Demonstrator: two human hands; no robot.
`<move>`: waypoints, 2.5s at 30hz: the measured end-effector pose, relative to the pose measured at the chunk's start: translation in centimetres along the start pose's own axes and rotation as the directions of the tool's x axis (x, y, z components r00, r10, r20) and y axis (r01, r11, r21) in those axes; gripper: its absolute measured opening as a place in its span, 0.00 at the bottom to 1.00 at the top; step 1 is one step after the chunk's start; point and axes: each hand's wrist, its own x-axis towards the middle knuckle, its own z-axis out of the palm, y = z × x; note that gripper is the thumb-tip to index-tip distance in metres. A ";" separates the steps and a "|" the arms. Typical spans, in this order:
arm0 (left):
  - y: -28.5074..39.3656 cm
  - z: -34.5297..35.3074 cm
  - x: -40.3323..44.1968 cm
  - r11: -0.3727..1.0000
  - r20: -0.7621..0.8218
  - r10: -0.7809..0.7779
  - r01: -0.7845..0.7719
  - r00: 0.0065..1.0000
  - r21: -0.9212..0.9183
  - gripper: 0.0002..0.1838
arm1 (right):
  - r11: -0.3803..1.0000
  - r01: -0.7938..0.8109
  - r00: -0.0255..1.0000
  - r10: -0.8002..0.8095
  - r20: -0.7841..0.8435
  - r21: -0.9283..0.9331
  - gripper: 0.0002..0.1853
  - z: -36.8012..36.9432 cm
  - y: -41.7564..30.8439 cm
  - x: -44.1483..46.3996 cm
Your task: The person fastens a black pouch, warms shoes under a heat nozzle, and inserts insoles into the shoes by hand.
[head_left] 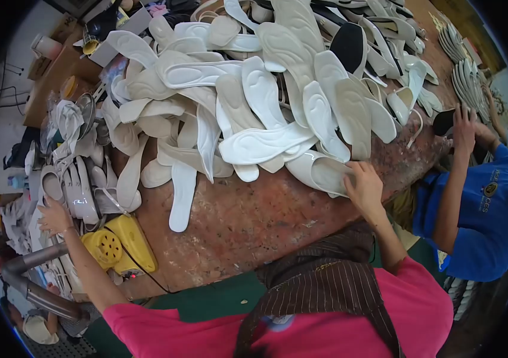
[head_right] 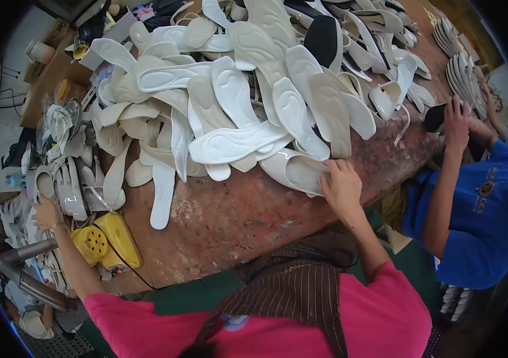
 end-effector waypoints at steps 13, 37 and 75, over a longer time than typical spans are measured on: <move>9.7 -21.4 -49.1 0.351 0.583 0.800 0.899 -0.144 -0.260 0.33 | 0.798 0.046 0.853 -0.344 0.392 0.600 0.09 -2.1 -6.4 -3.6; 8.2 -18.5 -42.0 0.547 0.367 0.681 -0.107 0.634 -0.830 0.41 | 0.625 -0.284 0.955 0.249 0.159 0.727 0.22 3.5 5.3 -0.6; 20.0 -20.5 -38.0 0.401 0.077 0.663 -0.266 0.745 -0.877 0.52 | 0.354 0.393 0.882 0.116 -0.456 0.849 0.09 -8.3 -0.5 18.4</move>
